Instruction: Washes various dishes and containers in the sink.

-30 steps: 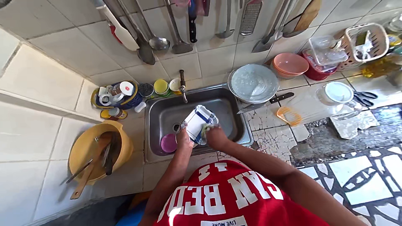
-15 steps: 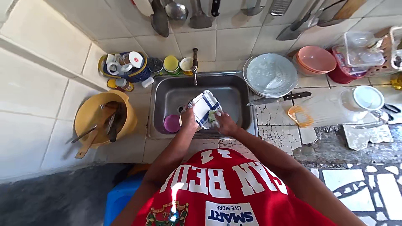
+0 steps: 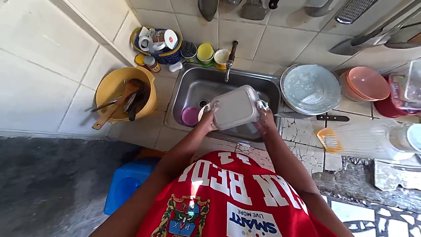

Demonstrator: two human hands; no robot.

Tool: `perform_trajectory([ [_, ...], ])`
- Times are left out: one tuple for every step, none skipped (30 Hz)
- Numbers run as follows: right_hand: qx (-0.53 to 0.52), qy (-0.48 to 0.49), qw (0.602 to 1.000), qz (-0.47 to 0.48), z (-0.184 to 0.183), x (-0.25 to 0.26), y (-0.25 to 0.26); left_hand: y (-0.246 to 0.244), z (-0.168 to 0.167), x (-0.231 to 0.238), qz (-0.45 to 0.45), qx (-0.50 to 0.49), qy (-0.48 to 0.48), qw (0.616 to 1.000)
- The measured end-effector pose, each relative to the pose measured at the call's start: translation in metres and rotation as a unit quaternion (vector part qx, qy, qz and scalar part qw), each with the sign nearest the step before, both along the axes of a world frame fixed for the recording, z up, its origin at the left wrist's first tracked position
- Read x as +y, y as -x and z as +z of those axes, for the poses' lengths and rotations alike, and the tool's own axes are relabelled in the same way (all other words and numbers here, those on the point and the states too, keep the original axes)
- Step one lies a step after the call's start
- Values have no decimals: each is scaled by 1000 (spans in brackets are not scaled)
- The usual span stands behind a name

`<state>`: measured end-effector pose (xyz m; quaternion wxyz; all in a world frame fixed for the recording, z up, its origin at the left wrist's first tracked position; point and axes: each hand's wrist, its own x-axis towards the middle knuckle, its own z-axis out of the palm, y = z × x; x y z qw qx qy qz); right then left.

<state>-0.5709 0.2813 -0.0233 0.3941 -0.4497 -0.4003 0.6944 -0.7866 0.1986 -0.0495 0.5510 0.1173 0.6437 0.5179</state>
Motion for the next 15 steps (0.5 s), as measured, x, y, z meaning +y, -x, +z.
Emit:
perform_trajectory([
  [11,14,1000,-1,-6,3,-6,6,-3,-9,-16,-59,-10,998],
  [9,26,1000,3,-14,7,-10,9,-1,-16,-35,-104,-38,993],
  [1,31,999,9,-26,11,-14,8,6,-22,-53,-124,-66,989],
  [-14,27,999,16,-38,16,-17,3,15,-27,-64,-124,-82,987],
  [-53,4,998,17,-48,21,-19,-2,24,-29,-68,-114,-96,986],
  [-113,-35,993,10,-55,25,-19,-9,30,-30,-67,-97,-105,988],
  [-192,-84,978,-5,-58,29,-17,-15,33,-30,-61,-76,-115,989],
  [-274,-136,952,-16,-58,31,-14,-22,33,-29,-53,-60,-125,989],
  [-343,-179,922,-13,-54,32,-10,-27,34,-27,-53,-46,-130,989],
  [-382,-218,898,4,-48,29,-4,-30,33,-26,-58,-34,-137,988],
  [-398,-265,878,26,-40,23,3,-33,32,-25,-65,-25,-141,988],
  [-404,-320,855,51,-31,14,12,-36,33,-24,-74,-18,-145,987],
  [-402,-377,831,78,-22,4,20,-37,34,-23,-86,-11,-152,985],
  [-384,-434,808,105,-13,-9,26,-38,37,-24,-97,-1,-163,982],
  [-351,-489,788,130,-4,-22,32,-40,45,-26,-108,11,-171,979],
])
